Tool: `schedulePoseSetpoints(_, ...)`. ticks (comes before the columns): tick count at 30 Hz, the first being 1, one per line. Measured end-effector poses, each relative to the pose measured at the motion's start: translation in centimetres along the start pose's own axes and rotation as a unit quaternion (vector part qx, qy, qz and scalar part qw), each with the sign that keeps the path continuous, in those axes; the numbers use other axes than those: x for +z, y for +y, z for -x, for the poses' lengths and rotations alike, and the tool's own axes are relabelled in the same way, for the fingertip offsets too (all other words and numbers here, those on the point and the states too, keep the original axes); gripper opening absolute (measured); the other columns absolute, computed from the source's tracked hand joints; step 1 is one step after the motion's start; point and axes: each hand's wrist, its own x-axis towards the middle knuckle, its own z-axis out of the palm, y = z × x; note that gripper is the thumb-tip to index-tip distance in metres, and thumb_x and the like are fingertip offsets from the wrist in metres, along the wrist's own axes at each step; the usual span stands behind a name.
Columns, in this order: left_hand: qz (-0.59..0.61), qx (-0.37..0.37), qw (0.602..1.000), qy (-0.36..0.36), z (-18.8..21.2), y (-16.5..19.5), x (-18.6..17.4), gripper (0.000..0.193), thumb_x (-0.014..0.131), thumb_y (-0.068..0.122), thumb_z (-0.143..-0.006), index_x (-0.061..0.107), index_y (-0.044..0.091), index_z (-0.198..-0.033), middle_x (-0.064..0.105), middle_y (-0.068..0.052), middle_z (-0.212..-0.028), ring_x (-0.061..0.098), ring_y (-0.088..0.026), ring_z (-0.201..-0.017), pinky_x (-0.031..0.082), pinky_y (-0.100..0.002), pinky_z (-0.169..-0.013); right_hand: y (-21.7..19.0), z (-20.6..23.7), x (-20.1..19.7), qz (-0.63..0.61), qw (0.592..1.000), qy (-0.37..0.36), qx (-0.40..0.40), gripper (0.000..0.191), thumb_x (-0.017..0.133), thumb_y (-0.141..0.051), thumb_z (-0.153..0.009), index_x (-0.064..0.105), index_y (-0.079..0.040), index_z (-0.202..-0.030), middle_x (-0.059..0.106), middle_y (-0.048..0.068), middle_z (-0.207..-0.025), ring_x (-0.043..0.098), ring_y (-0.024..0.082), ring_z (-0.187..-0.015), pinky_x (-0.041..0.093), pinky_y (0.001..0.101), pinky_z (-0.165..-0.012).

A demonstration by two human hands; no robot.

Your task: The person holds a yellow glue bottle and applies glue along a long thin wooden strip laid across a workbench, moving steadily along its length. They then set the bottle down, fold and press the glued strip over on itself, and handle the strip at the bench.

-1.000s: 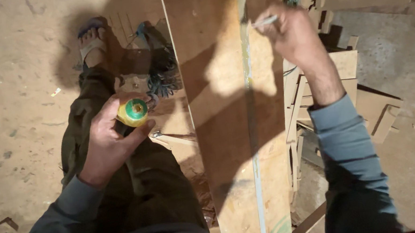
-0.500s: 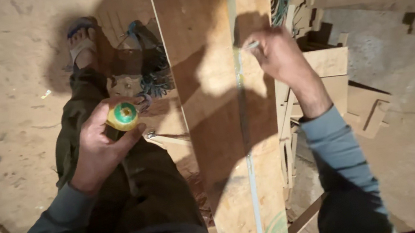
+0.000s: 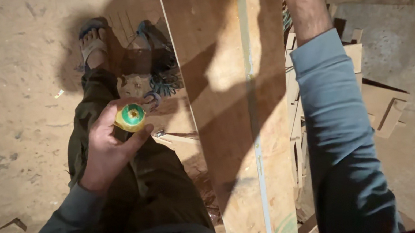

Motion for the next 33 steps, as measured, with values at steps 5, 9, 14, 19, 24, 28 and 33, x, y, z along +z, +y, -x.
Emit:
schedulePoseSetpoints(5, 0.022, 0.01, 1.0, 0.001, 0.1, 0.0, -0.3, 0.039, 0.079, 0.009, -0.089, 0.063, 0.003, -0.123, 0.068, -0.006, -0.119, 0.065, -0.014, -0.111, 0.051, -0.029, -0.098, -4.4, 3.0, -3.6, -0.089, 0.99, -0.11, 0.03, 0.005, 0.067, 0.0, -0.099, 0.07, 0.001, -0.103, 0.073, 0.016, -0.094, 0.071, 0.024, -0.083, 0.057, 0.0379, -0.073)
schedulePoseSetpoints(9, 0.016, 0.012, 1.0, 0.002, 0.1, 0.2, -0.6, 0.038, 0.079, 0.009, -0.09, 0.062, 0.002, -0.124, 0.067, -0.006, -0.119, 0.063, -0.013, -0.109, 0.05, -0.028, -0.098, -9.9, 9.7, -5.7, -0.09, 0.976, -0.173, 0.1, 0.009, 0.07, 0.001, -0.098, 0.074, -0.005, -0.103, 0.075, 0.014, -0.09, 0.07, 0.021, -0.073, 0.058, 0.0364, -0.062)
schedulePoseSetpoints(14, 0.048, -0.008, 0.999, -0.016, 0.0, 0.4, -0.3, 0.04, 0.078, 0.009, -0.091, 0.061, 0.002, -0.126, 0.065, -0.004, -0.117, 0.062, -0.012, -0.107, 0.05, -0.026, -0.096, -10.7, 12.6, -6.7, -0.108, 0.985, -0.126, 0.054, 0.006, 0.073, 0.004, -0.095, 0.068, 0.0, -0.094, 0.072, 0.015, -0.086, 0.07, 0.023, -0.078, 0.057, 0.0392, -0.069)
schedulePoseSetpoints(19, 0.011, 0.033, 0.998, -0.046, 0.5, 0.2, 0.8, 0.038, 0.077, 0.007, -0.092, 0.062, 0.0, -0.126, 0.065, -0.006, -0.122, 0.062, -0.013, -0.112, 0.049, -0.027, -0.1, -10.1, 13.0, -5.1, -0.097, 0.995, -0.039, -0.01, 0.011, 0.078, 0.003, -0.095, 0.07, -0.002, -0.1, 0.072, 0.014, -0.093, 0.071, 0.025, -0.084, 0.058, 0.038, -0.074)
schedulePoseSetpoints(24, 0.023, 0.027, 0.998, -0.043, 1.2, -0.4, 1.2, 0.041, 0.078, 0.007, -0.092, 0.061, 0.0, -0.128, 0.065, -0.005, -0.119, 0.061, -0.012, -0.111, 0.049, -0.026, -0.1, -12.4, 18.8, -5.5, -0.119, 0.989, -0.073, 0.044, 0.01, 0.075, 0.006, -0.092, 0.07, 0.0, -0.098, 0.074, 0.014, -0.095, 0.072, 0.021, -0.084, 0.059, 0.0348, -0.071)
schedulePoseSetpoints(28, 0.03, 0.007, 0.998, -0.047, 1.6, -0.7, 1.4, 0.039, 0.078, 0.007, -0.092, 0.061, 0.0, -0.126, 0.065, -0.005, -0.117, 0.061, -0.011, -0.109, 0.049, -0.026, -0.098, -13.5, 21.6, -5.4, -0.171, 0.961, -0.035, 0.216, 0.011, 0.074, 0.001, -0.096, 0.071, -0.001, -0.107, 0.077, 0.012, -0.096, 0.074, 0.015, -0.084, 0.06, 0.0289, -0.067)
schedulePoseSetpoints(33, 0.052, 0.017, 0.997, -0.057, 2.1, -0.4, 1.8, 0.04, 0.077, 0.006, -0.094, 0.06, 0.0, -0.129, 0.064, -0.004, -0.119, 0.06, -0.01, -0.11, 0.049, -0.026, -0.1, -14.2, 22.2, -2.9, -0.267, 0.923, 0.059, 0.27, 0.013, 0.068, -0.001, -0.101, 0.069, -0.001, -0.114, 0.078, 0.013, -0.097, 0.074, 0.013, -0.085, 0.061, 0.0274, -0.073)
